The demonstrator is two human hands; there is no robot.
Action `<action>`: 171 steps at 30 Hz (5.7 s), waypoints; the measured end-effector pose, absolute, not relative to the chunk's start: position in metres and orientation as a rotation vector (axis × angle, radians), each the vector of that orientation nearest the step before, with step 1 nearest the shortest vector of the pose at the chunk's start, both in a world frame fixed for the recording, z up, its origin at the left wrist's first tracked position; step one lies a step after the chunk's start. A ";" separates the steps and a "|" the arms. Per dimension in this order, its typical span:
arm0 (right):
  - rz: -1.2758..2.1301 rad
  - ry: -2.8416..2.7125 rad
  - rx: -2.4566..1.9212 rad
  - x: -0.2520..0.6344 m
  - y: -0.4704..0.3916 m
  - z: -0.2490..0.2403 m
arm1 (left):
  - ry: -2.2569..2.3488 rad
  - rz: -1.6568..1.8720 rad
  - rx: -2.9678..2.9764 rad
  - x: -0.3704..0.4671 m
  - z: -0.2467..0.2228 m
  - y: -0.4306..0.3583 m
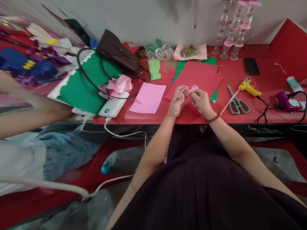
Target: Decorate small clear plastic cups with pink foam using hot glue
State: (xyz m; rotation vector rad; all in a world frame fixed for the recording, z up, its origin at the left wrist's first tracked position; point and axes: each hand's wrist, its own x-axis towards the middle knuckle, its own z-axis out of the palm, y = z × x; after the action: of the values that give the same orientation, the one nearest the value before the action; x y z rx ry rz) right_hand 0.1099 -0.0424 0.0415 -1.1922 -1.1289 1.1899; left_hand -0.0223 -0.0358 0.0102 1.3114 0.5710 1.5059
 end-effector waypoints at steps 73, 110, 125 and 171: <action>0.732 -1.590 -1.174 0.136 -0.028 0.027 | 1.017 1.470 1.153 -0.002 0.019 -0.016; 0.674 -1.730 -1.175 0.141 -0.026 0.019 | 0.996 1.353 1.162 -0.005 0.016 -0.019; 0.555 -1.906 -1.176 0.138 -0.033 0.024 | 1.069 1.480 1.220 -0.007 0.016 -0.019; 0.471 -2.022 -1.278 0.106 -0.079 0.026 | 1.048 1.582 1.102 -0.035 0.036 -0.008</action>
State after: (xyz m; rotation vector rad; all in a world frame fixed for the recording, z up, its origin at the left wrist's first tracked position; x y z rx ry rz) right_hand 0.1057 -0.0789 0.0265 -1.2776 -2.0220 0.4707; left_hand -0.0347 -0.0077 0.0364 1.1019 1.0484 1.5817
